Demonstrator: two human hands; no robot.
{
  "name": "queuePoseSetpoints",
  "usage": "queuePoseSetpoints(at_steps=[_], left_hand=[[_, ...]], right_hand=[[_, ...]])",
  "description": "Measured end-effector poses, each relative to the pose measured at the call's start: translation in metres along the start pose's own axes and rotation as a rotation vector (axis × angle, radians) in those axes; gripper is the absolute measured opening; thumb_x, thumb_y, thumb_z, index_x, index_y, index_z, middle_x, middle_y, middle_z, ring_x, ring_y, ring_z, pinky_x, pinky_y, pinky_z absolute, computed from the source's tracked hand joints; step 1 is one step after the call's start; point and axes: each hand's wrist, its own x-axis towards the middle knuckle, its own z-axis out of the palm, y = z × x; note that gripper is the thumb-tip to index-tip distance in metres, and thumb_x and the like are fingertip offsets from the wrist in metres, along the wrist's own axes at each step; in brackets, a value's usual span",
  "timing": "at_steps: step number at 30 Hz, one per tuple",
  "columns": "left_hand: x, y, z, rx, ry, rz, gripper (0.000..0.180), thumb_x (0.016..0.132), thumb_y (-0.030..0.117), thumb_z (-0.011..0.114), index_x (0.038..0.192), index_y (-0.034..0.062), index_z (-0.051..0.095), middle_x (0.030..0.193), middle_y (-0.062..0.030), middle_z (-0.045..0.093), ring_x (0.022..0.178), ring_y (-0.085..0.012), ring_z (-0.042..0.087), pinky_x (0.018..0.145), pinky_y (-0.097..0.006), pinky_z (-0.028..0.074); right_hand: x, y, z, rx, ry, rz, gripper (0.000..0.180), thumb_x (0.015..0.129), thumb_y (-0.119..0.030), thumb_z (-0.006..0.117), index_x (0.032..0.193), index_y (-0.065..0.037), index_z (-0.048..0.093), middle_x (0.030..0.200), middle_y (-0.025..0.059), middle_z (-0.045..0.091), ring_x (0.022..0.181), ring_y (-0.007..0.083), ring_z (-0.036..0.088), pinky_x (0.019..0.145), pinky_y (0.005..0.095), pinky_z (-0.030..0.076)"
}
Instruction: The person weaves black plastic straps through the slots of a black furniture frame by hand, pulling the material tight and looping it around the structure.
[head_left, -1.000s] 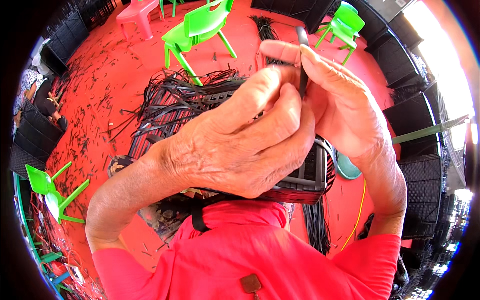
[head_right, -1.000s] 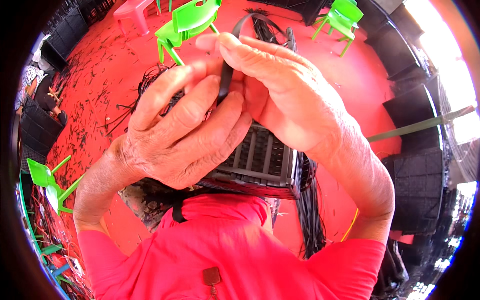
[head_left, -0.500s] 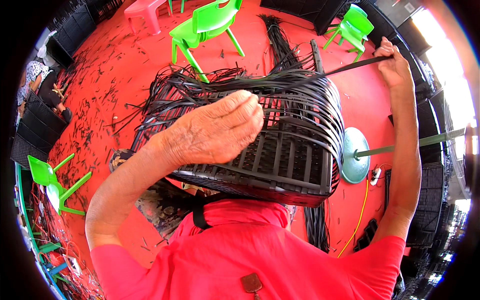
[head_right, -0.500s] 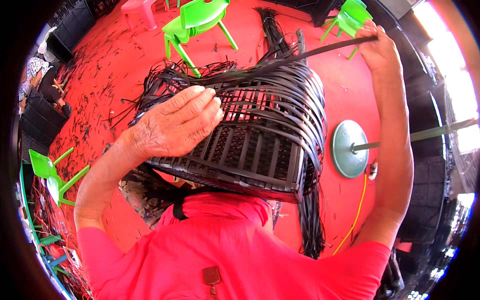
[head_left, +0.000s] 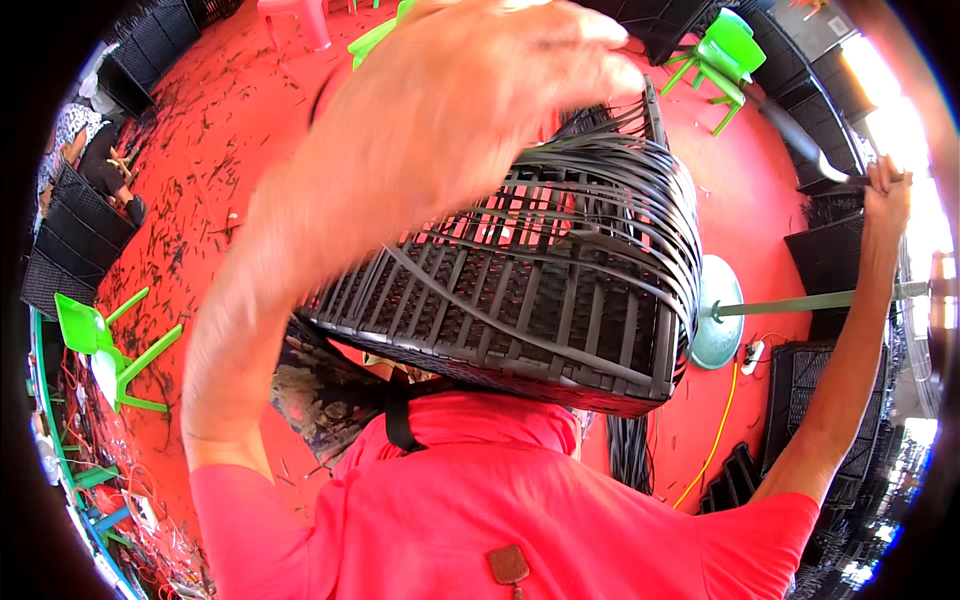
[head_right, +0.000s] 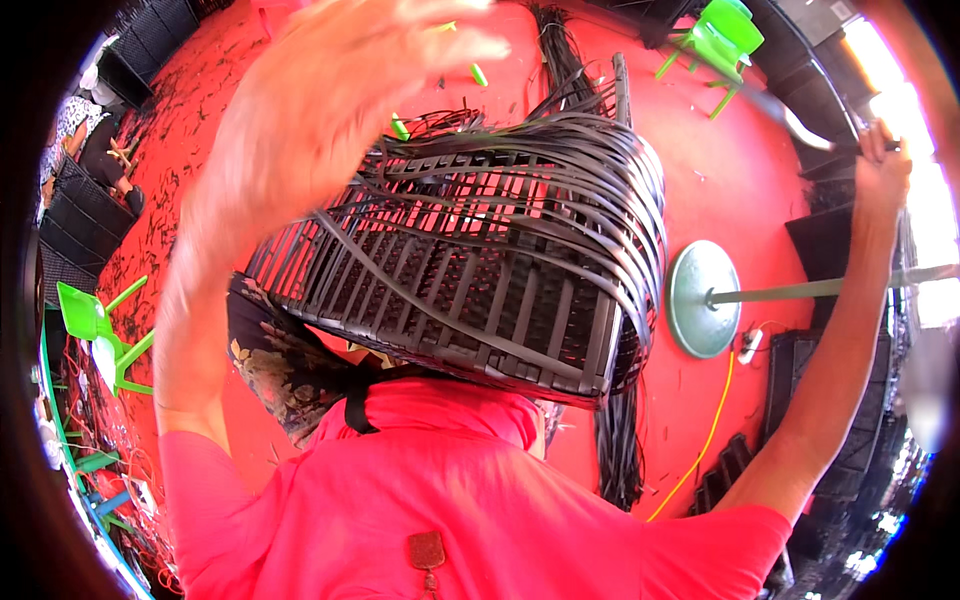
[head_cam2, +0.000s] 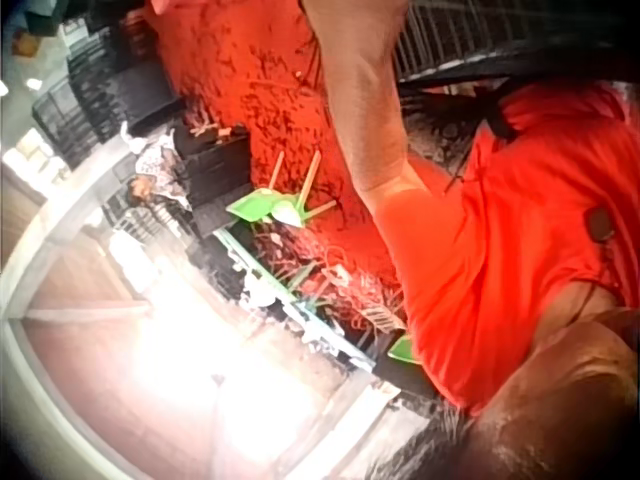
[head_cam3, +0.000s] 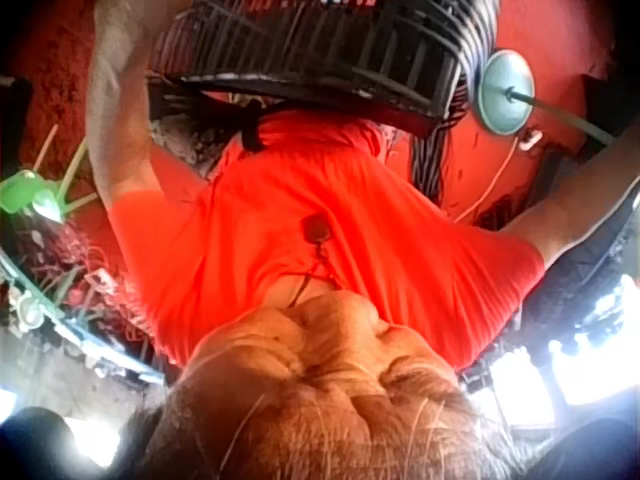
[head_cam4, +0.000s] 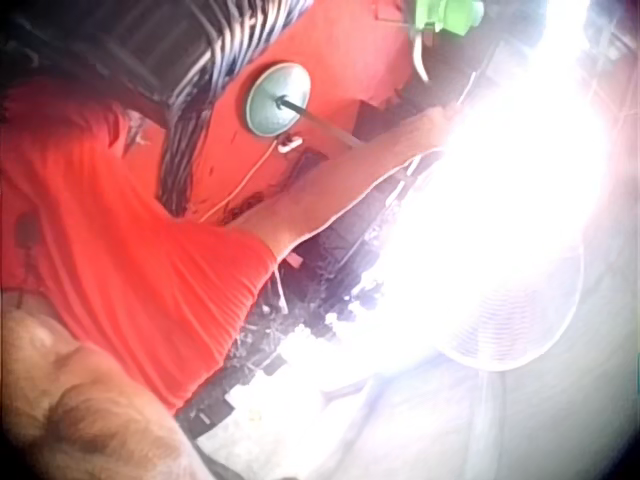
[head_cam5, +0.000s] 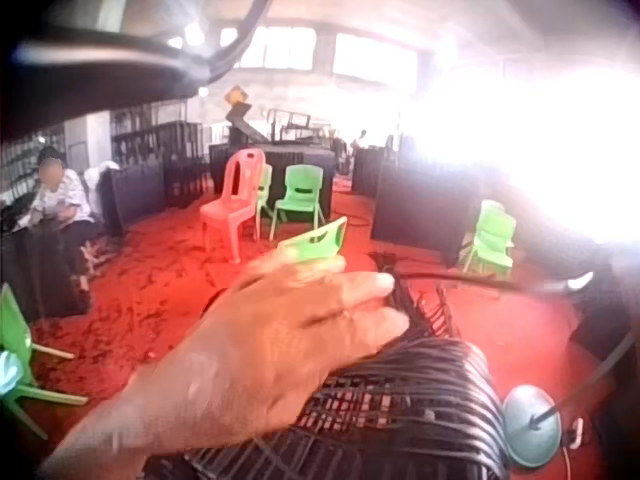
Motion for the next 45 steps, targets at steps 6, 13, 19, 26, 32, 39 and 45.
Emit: queuePoseSetpoints(at_steps=[6, 13, 19, 26, 32, 39, 45], left_hand=[[-0.074, 0.07, 0.023, -0.282, -0.198, -0.119, 0.018, 0.067, 0.022, 0.074, 0.081, 0.0133, 0.065, 0.083, -0.0006, 0.063, 0.081, -0.0214, 0.062, 0.073, -0.037, 0.048], [-0.093, 0.1, 0.068, -0.628, -0.216, -0.357, 0.016, 0.08, 0.024, 0.067, 0.077, 0.0088, 0.062, 0.068, -0.0054, 0.054, 0.066, -0.0238, 0.056, 0.06, -0.035, 0.046], [-0.078, 0.093, 0.07, -0.639, -0.185, -0.335, 0.015, 0.079, 0.023, 0.068, 0.085, 0.0096, 0.063, 0.089, -0.0064, 0.054, 0.082, -0.0256, 0.054, 0.072, -0.037, 0.044], [-0.086, 0.098, 0.074, -0.575, -0.175, -0.287, 0.022, 0.079, 0.023, 0.069, 0.097, 0.0115, 0.065, 0.123, -0.0122, 0.047, 0.118, -0.033, 0.043, 0.096, -0.046, 0.036], [-0.048, 0.071, 0.076, 0.129, 0.091, -0.248, 0.033, 0.07, 0.027, 0.072, 0.095, 0.0064, 0.066, 0.132, -0.0141, 0.045, 0.127, -0.0358, 0.035, 0.102, -0.055, 0.029], [-0.072, 0.091, 0.087, -0.549, -0.125, -0.32, 0.013, 0.074, 0.019, 0.071, 0.079, 0.007, 0.066, 0.136, -0.0154, 0.039, 0.131, -0.0427, 0.028, 0.105, -0.056, 0.026], [-0.074, 0.097, 0.105, -0.577, -0.222, -0.28, 0.01, 0.078, 0.014, 0.066, 0.083, 0.0063, 0.064, 0.144, -0.0197, 0.027, 0.135, -0.0457, 0.017, 0.106, -0.06, 0.018]], right_hand=[[-0.111, -0.022, 0.042, -0.069, -0.54, -0.008, 0.02, 0.096, -0.016, 0.046, 0.091, 0.001, 0.053, 0.078, 0.005, 0.047, 0.072, 0.013, 0.045, 0.071, 0.0277, 0.04], [-0.257, -0.04, 0.086, -0.548, -1.384, -0.1, 0.009, 0.081, -0.009, 0.064, 0.083, 0.0, 0.063, 0.078, 0.0082, 0.063, 0.063, 0.015, 0.058, 0.058, 0.0302, 0.046], [-0.302, -0.063, 0.095, -0.682, -1.665, 0.056, 0.008, 0.075, -0.006, 0.07, 0.083, -0.005, 0.066, 0.071, 0.0074, 0.065, 0.063, 0.0245, 0.064, 0.058, 0.033, 0.049], [-0.332, -0.051, 0.096, -0.87, -1.569, -0.406, 0.013, 0.071, -0.008, 0.066, 0.083, -0.01, 0.065, 0.078, 0.0024, 0.061, 0.074, 0.021, 0.059, 0.07, 0.0332, 0.043], [-0.341, -0.044, 0.106, -0.889, -1.571, -0.552, 0.009, 0.071, -0.01, 0.065, 0.078, -0.011, 0.061, 0.071, 0.0024, 0.056, 0.07, 0.0205, 0.057, 0.07, 0.0346, 0.039], [-0.335, -0.027, 0.112, -0.912, -1.57, -0.162, 0.017, 0.072, -0.005, 0.061, 0.086, -0.008, 0.052, 0.055, 0.0041, 0.055, 0.054, 0.0265, 0.057, 0.061, 0.0377, 0.041], [-0.322, -0.024, 0.125, -0.858, -1.691, 0.147, 0.02, 0.071, -0.007, 0.068, 0.084, -0.008, 0.053, 0.052, 0.0033, 0.054, 0.049, 0.0237, 0.055, 0.053, 0.035, 0.042]])
